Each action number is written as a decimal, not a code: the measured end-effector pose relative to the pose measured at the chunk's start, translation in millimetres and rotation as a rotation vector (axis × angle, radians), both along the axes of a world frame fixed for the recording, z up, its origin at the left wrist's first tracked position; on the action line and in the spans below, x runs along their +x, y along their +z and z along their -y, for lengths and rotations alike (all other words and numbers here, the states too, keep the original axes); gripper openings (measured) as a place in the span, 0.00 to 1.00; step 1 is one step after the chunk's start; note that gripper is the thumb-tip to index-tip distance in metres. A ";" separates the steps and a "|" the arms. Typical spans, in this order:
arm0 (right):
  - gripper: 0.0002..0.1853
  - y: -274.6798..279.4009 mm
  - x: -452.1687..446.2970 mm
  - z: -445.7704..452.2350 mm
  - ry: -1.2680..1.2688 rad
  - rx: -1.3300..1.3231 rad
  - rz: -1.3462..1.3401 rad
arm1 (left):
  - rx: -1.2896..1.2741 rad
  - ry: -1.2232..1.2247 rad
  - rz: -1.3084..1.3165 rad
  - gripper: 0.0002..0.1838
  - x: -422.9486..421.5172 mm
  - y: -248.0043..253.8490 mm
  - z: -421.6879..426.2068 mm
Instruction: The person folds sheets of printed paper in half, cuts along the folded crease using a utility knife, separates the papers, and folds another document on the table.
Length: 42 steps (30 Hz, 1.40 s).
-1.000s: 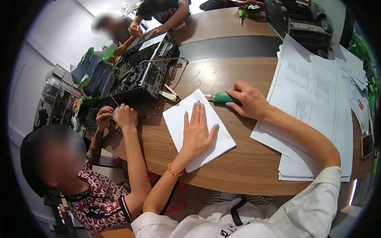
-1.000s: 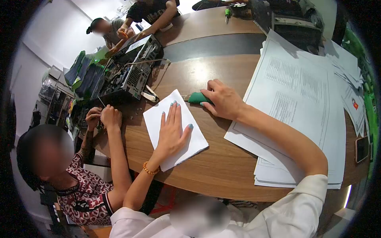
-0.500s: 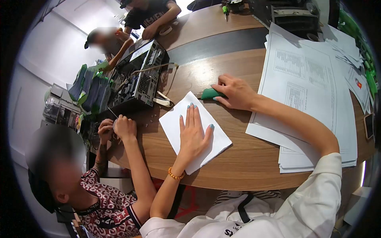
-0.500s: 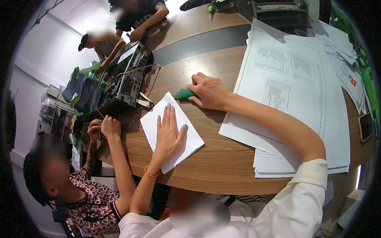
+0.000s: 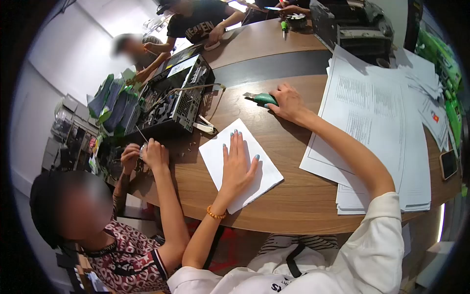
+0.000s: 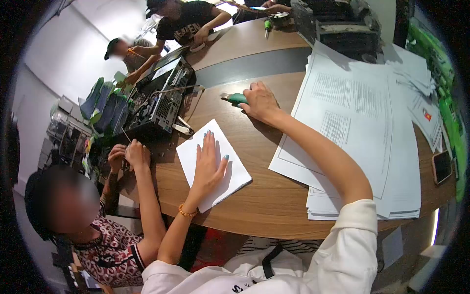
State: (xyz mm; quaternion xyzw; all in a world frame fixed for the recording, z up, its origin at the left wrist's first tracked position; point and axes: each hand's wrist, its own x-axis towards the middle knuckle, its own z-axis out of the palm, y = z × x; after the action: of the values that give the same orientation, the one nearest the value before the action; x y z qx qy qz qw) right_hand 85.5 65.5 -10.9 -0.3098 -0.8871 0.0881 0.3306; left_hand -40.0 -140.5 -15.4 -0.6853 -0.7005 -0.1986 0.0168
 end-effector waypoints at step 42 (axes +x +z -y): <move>0.18 31.6 27.4 107.9 0.219 -1.080 0.076 | -0.078 -0.103 0.005 0.33 19.3 30.4 86.8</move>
State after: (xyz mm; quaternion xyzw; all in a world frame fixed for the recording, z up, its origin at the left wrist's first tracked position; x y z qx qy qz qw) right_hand 113.0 -42.4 20.7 -0.3444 -0.7542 0.5532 0.0813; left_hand -20.7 -227.3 15.0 -0.7202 -0.6714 -0.1735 -0.0221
